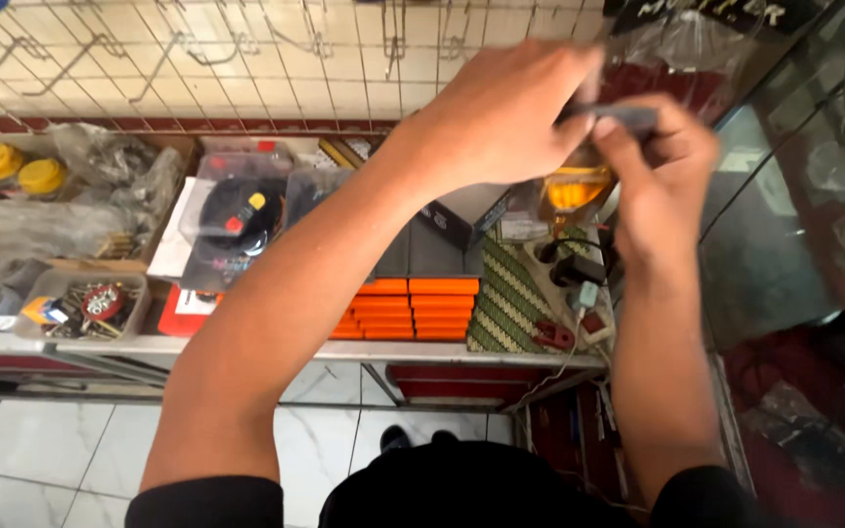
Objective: The person removes several small packaged items from a wall rack and a counter, turns them over by hand, and places them onto a table alongside other similar packages.
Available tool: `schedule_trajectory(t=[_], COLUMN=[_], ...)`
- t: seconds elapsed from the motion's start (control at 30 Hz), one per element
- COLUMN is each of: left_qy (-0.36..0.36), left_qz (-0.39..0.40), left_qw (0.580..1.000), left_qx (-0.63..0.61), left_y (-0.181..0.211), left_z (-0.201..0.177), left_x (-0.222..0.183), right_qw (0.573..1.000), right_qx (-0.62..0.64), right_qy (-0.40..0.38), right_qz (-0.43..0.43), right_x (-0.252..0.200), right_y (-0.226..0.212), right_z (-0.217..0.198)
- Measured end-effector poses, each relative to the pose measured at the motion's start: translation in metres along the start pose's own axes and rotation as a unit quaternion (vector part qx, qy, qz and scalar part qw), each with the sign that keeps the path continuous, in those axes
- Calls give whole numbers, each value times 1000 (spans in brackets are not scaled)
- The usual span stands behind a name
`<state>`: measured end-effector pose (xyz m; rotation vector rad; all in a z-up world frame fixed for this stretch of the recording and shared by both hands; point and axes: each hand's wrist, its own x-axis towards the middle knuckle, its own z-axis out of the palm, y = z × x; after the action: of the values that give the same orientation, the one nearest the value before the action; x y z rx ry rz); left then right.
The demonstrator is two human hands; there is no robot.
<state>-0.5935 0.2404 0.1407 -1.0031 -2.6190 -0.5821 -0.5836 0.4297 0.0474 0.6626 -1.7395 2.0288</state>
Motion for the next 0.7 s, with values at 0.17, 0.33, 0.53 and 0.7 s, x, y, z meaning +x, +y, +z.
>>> schedule_trajectory(t=[0.17,0.33,0.53,0.7], left_qy=[-78,-173,-266,-284], left_qz=[-31,-65,-83,-94], left_qw=[996,983,960,954], left_qx=[-15,-2,30,11], left_y=[-26,-24,-12,-6], left_z=[16,17,-2,-14], left_x=[-14,-28,-38,-42], right_qw=[997,993,994,994], right_qx=[28,75,48,38], right_qy=[34,71,83,73], right_qz=[59,51,58,67], right_x=[-11,-12,-2,3], right_y=[22,24,26,45], right_z=[1,-10,-16,-7])
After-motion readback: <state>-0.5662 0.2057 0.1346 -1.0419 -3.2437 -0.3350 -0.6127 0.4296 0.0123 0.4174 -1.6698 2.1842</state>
